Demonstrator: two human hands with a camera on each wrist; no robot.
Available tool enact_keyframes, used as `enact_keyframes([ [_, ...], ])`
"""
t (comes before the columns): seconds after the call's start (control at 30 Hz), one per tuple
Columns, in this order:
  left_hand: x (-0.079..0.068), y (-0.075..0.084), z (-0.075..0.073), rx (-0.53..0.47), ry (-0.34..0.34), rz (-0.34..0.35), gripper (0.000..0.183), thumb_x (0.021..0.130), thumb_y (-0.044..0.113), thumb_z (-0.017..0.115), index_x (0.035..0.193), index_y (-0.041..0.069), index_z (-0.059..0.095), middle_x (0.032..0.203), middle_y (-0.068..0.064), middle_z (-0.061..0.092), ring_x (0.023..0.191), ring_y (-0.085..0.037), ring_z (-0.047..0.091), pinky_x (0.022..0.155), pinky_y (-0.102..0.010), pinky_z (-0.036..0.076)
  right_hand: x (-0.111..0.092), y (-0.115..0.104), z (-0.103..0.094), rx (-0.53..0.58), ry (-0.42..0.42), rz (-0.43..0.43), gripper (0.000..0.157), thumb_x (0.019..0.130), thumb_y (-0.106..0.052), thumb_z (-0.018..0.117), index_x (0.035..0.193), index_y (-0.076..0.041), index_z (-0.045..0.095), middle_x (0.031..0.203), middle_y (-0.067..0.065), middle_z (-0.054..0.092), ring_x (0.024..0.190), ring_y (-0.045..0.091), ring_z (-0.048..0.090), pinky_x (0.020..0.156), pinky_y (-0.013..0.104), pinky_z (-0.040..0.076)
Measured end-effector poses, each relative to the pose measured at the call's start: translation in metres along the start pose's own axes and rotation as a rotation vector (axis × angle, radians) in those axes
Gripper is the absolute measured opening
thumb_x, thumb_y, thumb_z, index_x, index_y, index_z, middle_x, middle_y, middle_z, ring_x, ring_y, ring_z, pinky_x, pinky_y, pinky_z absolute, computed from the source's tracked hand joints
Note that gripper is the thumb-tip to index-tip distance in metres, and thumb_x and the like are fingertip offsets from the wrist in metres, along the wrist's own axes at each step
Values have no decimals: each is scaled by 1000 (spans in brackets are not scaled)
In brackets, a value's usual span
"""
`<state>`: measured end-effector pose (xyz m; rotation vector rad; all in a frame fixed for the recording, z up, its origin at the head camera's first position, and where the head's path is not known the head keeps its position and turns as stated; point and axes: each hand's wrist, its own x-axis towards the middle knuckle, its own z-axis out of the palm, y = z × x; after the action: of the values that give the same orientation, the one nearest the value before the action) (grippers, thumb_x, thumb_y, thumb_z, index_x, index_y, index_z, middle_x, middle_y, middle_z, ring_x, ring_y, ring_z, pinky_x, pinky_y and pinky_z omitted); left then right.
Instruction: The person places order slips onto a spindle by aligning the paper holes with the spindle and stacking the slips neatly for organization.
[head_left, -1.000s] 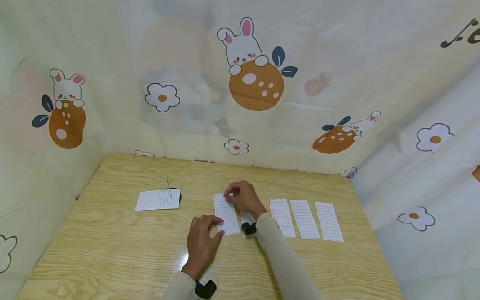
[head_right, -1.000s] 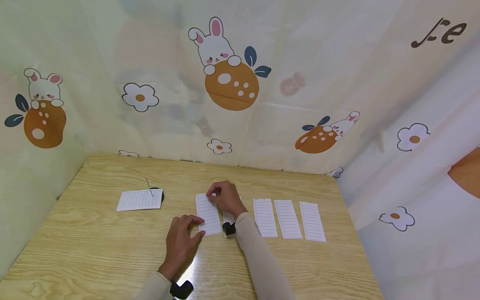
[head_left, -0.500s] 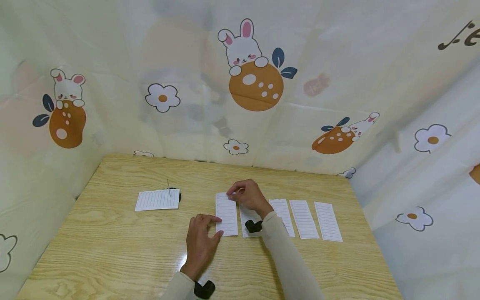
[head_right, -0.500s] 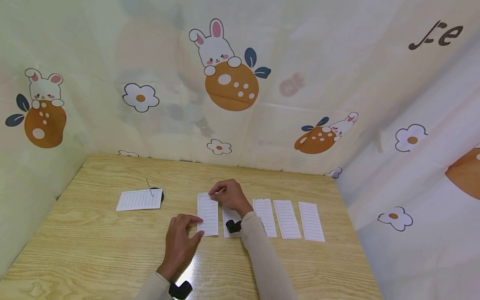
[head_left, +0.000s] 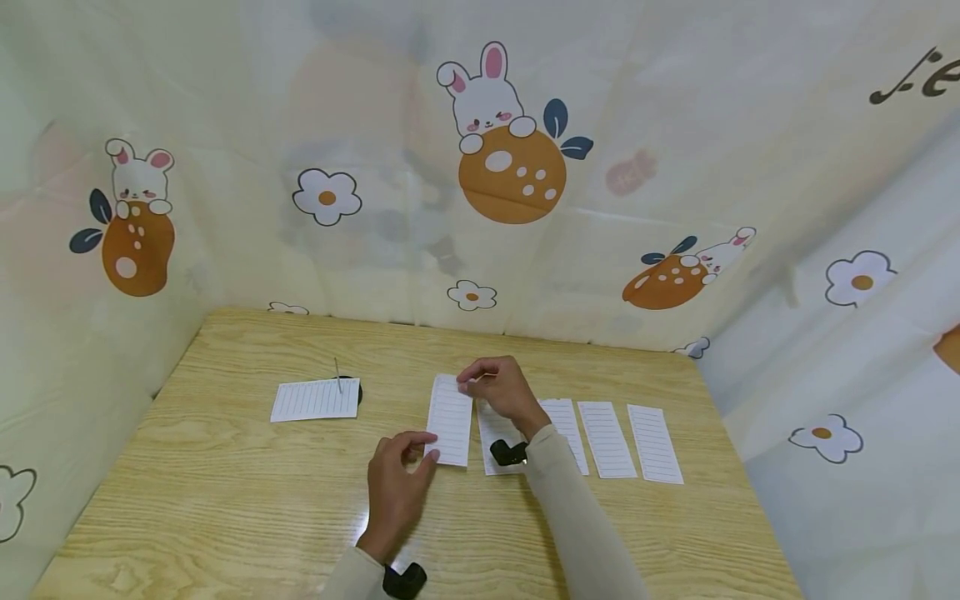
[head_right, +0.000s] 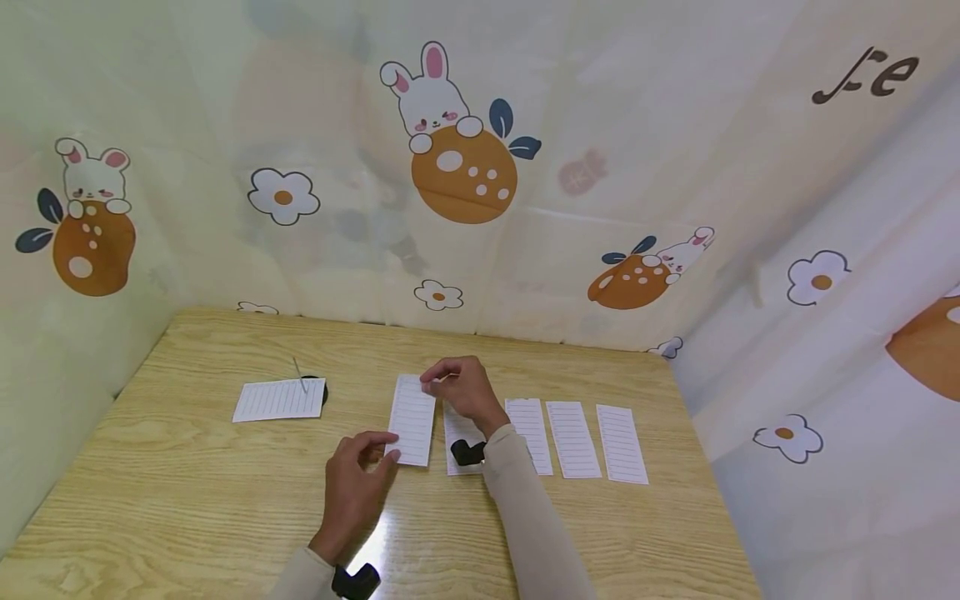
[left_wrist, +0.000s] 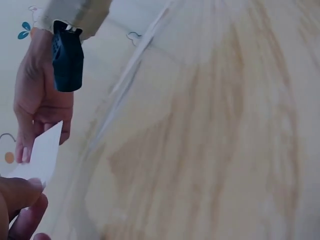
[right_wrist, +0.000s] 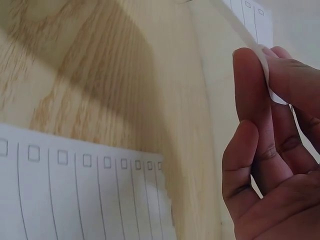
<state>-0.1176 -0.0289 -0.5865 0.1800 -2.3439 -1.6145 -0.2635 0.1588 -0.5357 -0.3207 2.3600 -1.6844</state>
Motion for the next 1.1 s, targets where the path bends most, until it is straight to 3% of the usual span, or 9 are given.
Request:
enact_keyframes([
  [0.2,1,6,-4,-87,55,-21,22,86,9,86,101,24,82,89,2,69,83,-14,59,73,-27,47,-1,-5,0,22,42,-41,9,91,-10,84,99,-6,83,105,6,80,83,15,72,78,29,57],
  [0.4,3,16,-9,-139,106,-19,20,88,13,87,103,23,81,91,-2,69,83,-16,57,68,-25,44,-3,-11,0,93,74,-33,10,91,-11,83,101,-6,82,106,8,79,91,19,75,86,38,61],
  [0.67,3,25,-12,-183,157,-26,18,90,16,86,105,23,81,93,3,74,83,-16,59,65,-23,43,-6,-20,3,208,139,-69,12,90,-5,83,101,0,80,105,12,78,89,15,76,84,27,62],
  [1.1,9,31,-23,-281,312,26,17,93,8,81,108,17,83,92,-5,79,76,-7,60,60,-18,45,-12,-32,11,283,150,-87,15,86,-5,87,98,0,79,104,13,77,88,18,79,85,31,63],
])
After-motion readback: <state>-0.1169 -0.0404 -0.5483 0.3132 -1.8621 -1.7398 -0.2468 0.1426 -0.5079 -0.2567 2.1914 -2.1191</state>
